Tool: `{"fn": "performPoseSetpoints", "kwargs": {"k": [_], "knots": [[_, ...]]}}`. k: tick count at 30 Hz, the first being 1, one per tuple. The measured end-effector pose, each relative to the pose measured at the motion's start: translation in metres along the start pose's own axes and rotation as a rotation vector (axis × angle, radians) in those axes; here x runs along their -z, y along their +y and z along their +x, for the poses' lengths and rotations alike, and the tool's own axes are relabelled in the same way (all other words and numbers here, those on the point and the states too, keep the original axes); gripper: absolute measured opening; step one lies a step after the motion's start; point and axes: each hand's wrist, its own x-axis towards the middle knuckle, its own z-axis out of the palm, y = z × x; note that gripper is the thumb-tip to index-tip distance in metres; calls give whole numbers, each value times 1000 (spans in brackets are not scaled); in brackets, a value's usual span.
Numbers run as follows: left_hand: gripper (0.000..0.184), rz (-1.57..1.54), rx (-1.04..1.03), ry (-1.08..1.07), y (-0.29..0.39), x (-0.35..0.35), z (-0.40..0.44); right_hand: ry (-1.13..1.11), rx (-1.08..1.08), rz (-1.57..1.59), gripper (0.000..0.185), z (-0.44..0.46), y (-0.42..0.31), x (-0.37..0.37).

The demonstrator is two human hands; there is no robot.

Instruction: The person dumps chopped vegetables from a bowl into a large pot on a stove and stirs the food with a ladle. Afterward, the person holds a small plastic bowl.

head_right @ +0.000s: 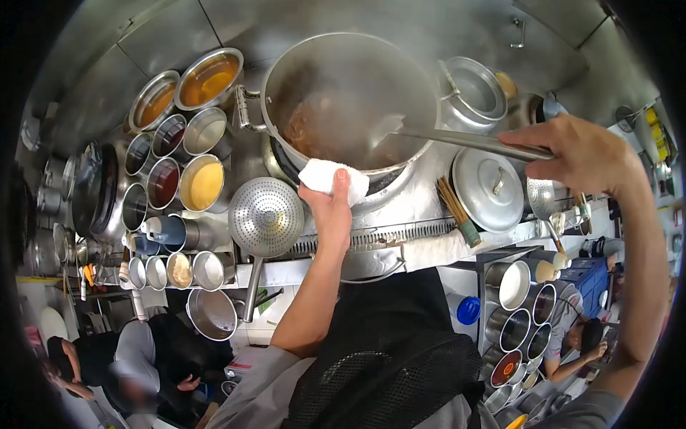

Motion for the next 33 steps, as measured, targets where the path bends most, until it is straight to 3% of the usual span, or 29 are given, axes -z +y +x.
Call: {"fn": "performPoseSetpoints", "kwargs": {"k": [5,11,13,17,19,21,23,24,26,30,32,33], "knots": [[90,-19,27,15,3,-2,-2,-70,-1,-55,53,43,-4,-23],[90,33,60,34,13,-4,-6,131,52,-103,48,147,14,-128],[87,72,61,37,12,-4,-4,350,190,132,48,165,22,-152],[90,164,-4,48,3,0,-2,313,129,475,50,131,21,-143],[95,175,-13,60,1,0,-3,112,-120,630,52,112,20,-119],[95,182,11,53,7,-2,-3,141,-92,630,52,133,34,-124],[93,204,30,74,5,-3,-4,562,419,371,53,179,56,-143],[92,185,16,69,7,-4,-4,556,417,379,53,189,53,-139],[90,170,18,65,12,-8,-7,312,359,146,55,202,39,-131],[92,146,38,64,16,-9,-8,177,389,-14,59,153,59,-105],[91,151,26,76,12,-7,-7,77,254,-46,59,115,65,-80],[91,155,13,73,11,-7,-6,133,302,7,59,102,75,-75]]}}
